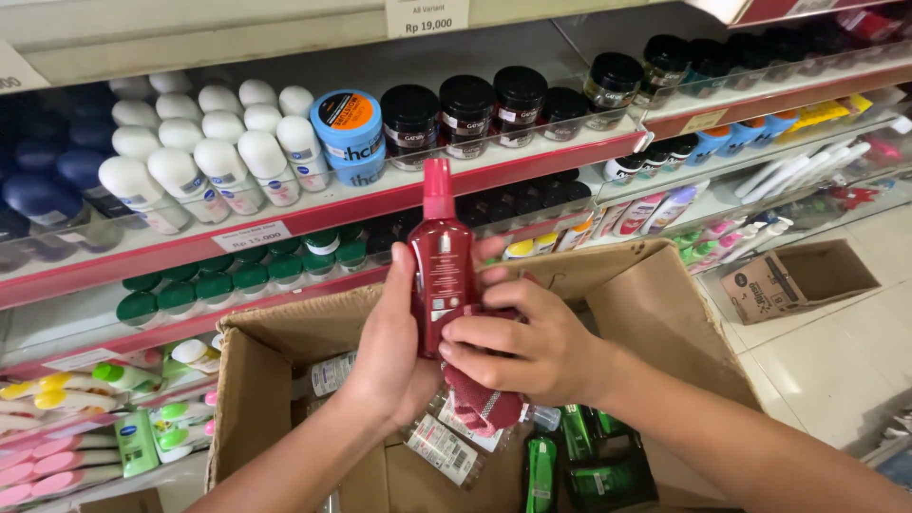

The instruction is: Wiping down small spray bottles with a cloth and placing them on a grocery store shelf.

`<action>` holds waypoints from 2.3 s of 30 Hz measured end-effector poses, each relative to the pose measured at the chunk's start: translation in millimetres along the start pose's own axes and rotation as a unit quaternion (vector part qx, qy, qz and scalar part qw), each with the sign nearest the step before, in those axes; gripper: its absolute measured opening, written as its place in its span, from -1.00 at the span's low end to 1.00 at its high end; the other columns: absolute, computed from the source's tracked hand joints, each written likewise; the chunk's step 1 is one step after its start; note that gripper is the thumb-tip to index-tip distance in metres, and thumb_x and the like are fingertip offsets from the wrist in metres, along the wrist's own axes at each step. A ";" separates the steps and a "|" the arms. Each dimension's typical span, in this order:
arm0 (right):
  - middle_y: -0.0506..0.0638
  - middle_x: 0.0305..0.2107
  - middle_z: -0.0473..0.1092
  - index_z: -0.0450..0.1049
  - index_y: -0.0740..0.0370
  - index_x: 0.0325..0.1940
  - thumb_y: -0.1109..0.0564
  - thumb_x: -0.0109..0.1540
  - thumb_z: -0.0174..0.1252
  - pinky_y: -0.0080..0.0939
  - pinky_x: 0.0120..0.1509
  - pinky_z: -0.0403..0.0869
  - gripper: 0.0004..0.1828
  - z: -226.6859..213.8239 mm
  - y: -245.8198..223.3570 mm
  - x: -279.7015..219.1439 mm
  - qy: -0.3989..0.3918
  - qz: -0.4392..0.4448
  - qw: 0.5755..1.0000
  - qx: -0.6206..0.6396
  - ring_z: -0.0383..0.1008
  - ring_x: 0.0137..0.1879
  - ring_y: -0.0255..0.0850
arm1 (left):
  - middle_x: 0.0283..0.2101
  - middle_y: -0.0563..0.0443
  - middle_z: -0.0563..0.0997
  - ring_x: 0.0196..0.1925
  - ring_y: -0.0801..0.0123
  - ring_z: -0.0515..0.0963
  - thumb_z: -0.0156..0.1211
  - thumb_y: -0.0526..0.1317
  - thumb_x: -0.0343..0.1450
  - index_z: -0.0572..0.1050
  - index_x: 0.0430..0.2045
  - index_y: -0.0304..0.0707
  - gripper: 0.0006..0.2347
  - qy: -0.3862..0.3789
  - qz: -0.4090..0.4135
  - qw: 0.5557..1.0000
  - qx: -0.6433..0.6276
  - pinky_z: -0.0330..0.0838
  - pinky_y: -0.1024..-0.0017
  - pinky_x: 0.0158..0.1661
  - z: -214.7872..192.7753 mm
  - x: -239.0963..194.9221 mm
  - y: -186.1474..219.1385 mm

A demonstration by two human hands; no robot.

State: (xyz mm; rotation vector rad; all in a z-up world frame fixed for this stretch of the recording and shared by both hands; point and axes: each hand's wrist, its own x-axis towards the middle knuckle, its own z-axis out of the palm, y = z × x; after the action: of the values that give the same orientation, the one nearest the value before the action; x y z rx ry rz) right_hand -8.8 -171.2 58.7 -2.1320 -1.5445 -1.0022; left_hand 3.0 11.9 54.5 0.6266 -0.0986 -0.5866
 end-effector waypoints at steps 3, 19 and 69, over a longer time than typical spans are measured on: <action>-0.07 0.06 0.42 0.53 0.13 0.04 0.20 0.20 0.37 -0.05 0.19 0.49 -0.66 -4.8 1.9 1.5 -0.015 0.001 0.999 0.032 0.42 0.02 -0.04 | 0.01 -0.06 0.62 -0.11 0.29 0.54 -0.35 0.18 0.59 0.45 0.13 -0.36 -0.42 0.039 0.050 0.998 0.030 0.47 0.27 -0.08 -24.2 4.6 -9.8; 0.16 0.12 0.28 0.36 0.34 0.11 0.26 0.14 0.16 -0.20 0.08 0.46 -0.56 6.6 -6.5 -44.2 0.061 0.365 0.887 0.277 0.48 0.02 -0.08 | -0.08 0.03 0.48 -0.11 0.57 0.44 -0.28 -0.22 0.71 0.32 0.19 -0.30 -0.76 0.036 0.273 0.914 0.298 0.43 0.52 -0.01 -28.7 2.6 -39.4; -0.02 0.07 0.41 0.50 0.17 0.10 -0.02 0.12 0.44 -0.08 0.13 0.37 -0.47 -8.7 -1.1 -5.4 0.019 0.141 0.990 0.021 0.40 0.03 -0.10 | -0.12 -0.03 0.62 -0.12 0.45 0.66 -0.19 -0.08 0.55 0.42 0.10 -0.21 -0.67 0.050 -0.070 0.989 0.122 0.63 0.46 -0.12 -18.1 7.2 -17.3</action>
State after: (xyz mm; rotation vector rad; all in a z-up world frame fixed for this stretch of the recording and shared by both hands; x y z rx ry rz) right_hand -13.8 -180.0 60.9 -2.2093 -1.1914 -0.8996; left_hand 5.3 6.2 29.1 0.9055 -0.0329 -0.6826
